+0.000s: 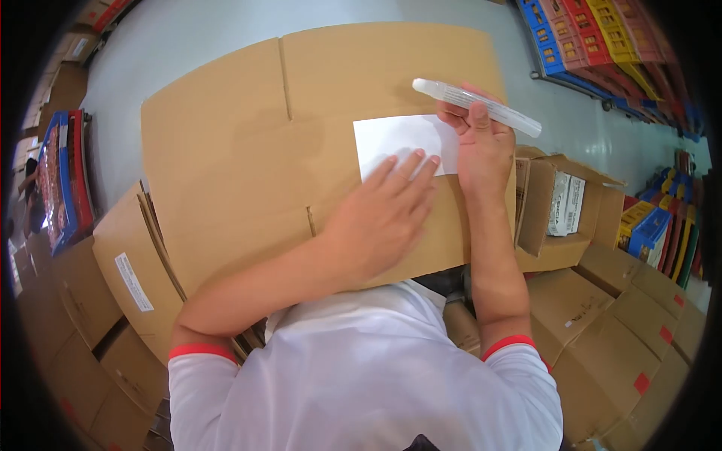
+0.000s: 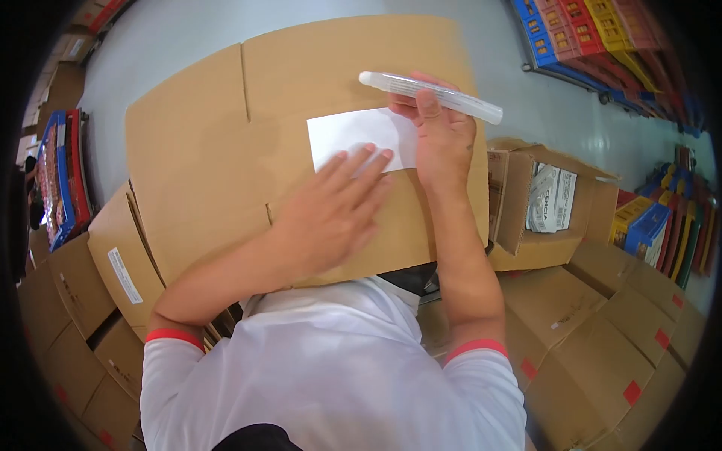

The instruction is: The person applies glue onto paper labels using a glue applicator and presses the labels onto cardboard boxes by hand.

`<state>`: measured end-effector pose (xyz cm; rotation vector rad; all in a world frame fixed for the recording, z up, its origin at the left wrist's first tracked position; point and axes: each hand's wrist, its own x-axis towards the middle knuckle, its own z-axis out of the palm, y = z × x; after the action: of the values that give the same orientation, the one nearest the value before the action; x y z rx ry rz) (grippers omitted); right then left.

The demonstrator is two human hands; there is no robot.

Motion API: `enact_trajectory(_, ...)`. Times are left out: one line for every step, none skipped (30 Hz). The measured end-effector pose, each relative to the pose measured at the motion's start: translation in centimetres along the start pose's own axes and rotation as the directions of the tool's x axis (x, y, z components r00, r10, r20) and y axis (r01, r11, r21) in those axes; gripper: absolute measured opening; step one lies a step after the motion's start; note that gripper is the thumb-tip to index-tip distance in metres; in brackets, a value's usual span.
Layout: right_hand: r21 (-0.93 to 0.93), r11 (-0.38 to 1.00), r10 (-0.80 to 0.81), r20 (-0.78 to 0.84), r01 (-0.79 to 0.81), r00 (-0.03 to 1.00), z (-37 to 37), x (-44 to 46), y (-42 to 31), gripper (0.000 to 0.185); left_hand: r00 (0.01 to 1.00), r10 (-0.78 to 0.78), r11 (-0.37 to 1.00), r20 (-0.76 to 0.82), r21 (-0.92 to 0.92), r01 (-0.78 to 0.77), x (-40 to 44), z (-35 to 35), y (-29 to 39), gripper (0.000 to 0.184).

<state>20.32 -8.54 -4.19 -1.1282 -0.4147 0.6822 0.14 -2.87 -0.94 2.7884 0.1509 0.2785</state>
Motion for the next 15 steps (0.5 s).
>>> enact_trajectory(-0.002,1.0,0.009,0.015,-0.009,1.0,0.0,-0.2,-0.4,0.034,1.0,-0.01,1.0,0.024,-0.027,0.01,0.1,0.8,0.7,0.053)
enact_trajectory(-0.153,0.988,0.014,0.043,-0.008,0.999,-0.2,-0.6,-1.0,0.032,0.999,-0.02,0.998,0.047,-0.054,0.023,0.2,1.3,1.1,0.063)
enact_trajectory(-0.3,0.954,0.024,0.07,-0.002,0.997,-0.1,-1.1,-1.5,0.031,0.998,-0.039,0.998,0.042,-0.056,0.041,0.2,1.4,1.2,0.063)
enact_trajectory(-0.303,0.953,0.036,0.082,-0.01,0.996,0.4,-1.9,-2.4,0.031,0.998,-0.034,0.999,0.044,-0.027,0.035,0.2,1.6,1.4,0.069)
enact_trajectory(-0.36,0.933,0.056,0.19,0.017,0.98,1.2,-2.7,-3.5,0.029,0.998,-0.024,1.0,0.05,0.002,0.024,0.1,1.7,1.5,0.075)
enact_trajectory(-0.41,0.911,0.077,0.292,0.051,0.953,1.8,-3.2,-4.2,0.028,0.998,-0.032,0.999,0.051,0.001,0.032,-0.1,2.1,1.6,0.075)
enact_trajectory(-0.472,0.868,0.04,0.379,0.156,0.924,2.2,-3.4,-4.5,0.024,0.999,-0.019,1.0,0.05,0.015,0.018,-0.5,2.5,1.7,0.072)
enact_trajectory(-0.471,0.868,0.043,0.382,0.155,0.923,2.6,-3.6,-4.8,0.024,0.999,-0.005,1.0,0.048,0.031,0.003,-0.7,2.8,1.8,0.07)
enact_trajectory(-0.556,0.812,0.103,0.434,0.176,0.895,3.0,-3.9,-5.2,0.021,0.999,-0.007,0.999,0.047,0.032,0.006,-0.7,2.8,1.9,0.07)
enact_trajectory(-0.633,0.747,0.169,0.476,0.203,0.863,3.4,-4.0,-5.3,0.019,0.99,-0.021,1.0,0.14,-0.011,0.023,-0.7,2.7,2.0,0.07)
enact_trajectory(-0.633,0.747,0.171,0.479,0.204,0.861,3.6,-4.0,-5.2,0.019,0.972,-0.031,0.998,0.231,-0.054,0.045,-0.8,2.7,2.1,0.07)
enact_trajectory(-0.665,0.714,0.224,0.513,0.219,0.829,3.8,-3.9,-5.1,0.018,0.973,-0.035,0.997,0.229,-0.055,0.049,-0.9,2.7,2.1,0.07)
enact_trajectory(-0.693,0.68,0.277,0.544,0.238,0.792,4.0,-3.8,-5.0,0.018,0.974,-0.022,0.997,0.227,-0.071,0.039,-1.0,2.7,2.0,0.066)
enact_trajectory(-0.693,0.68,0.279,0.548,0.241,0.789,4.2,-3.7,-4.7,0.018,0.975,-0.009,0.996,0.223,-0.085,0.029,-1.1,2.7,1.8,0.062)
enact_trajectory(-0.677,0.671,0.231,0.578,0.302,0.783,4.3,-3.6,-4.3,0.016,0.975,-0.016,0.996,0.22,-0.084,0.035,-1.3,2.8,1.8,0.062)
